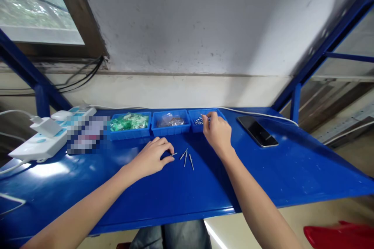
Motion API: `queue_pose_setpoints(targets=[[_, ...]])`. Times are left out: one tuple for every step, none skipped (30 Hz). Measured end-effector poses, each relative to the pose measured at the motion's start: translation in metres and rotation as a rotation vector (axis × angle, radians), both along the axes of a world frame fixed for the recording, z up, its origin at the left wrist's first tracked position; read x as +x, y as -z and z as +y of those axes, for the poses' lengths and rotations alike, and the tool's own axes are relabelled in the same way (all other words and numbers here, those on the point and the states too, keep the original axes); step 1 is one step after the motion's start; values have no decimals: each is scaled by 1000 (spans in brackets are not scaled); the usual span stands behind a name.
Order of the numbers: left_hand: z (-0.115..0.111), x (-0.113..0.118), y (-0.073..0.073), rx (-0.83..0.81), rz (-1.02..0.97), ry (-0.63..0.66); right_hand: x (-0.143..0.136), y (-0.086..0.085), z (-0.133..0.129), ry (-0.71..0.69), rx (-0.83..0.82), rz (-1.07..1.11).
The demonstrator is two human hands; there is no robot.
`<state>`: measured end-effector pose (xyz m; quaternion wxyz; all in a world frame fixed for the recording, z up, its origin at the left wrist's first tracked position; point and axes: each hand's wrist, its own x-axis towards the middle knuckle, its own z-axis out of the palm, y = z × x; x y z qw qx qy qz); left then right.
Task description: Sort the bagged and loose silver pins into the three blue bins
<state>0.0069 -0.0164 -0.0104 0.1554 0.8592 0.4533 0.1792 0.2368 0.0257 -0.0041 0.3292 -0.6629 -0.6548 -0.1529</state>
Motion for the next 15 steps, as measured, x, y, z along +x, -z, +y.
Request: queue_pose_setpoints(targets=[[-1, 0, 1, 7, 33, 0, 3, 0, -1, 15, -17, 25], [0, 1, 1, 9, 35, -12, 4, 0, -3, -34, -45, 41], [1, 2, 3, 7, 7, -29, 2, 1, -7, -141, -79, 41], [2, 4, 4, -1, -41, -46, -3, 2, -12, -289, -115, 22], [4, 5, 5, -16, -100, -62, -9, 2, -16, -454, -150, -16], [6, 6, 6, -35, -161, -76, -17, 3, -21, -611, -176, -66], [8, 7, 7, -56, -217, -91, -25, 3, -25, -730, -190, -118], [10, 7, 8, -80, -266, -108, -31, 3, -28, -804, -195, -161], [11, 7, 8, -105, -310, -130, -37, 3, -30, -834, -189, -191], [12, 7, 8, -126, -354, -155, -40, 2, -31, -834, -177, -208], [12, 7, 9, -143, -399, -181, -43, 2, -32, -820, -164, -218], [12, 7, 9, -154, -440, -205, -43, 2, -33, -803, -147, -225], [12, 7, 9, -159, -471, -228, -43, 2, -33, -789, -131, -233], [12, 8, 9, -162, -491, -248, -43, 1, -34, -780, -116, -242], [11, 8, 9, -169, -501, -262, -43, 1, -34, -777, -104, -254]])
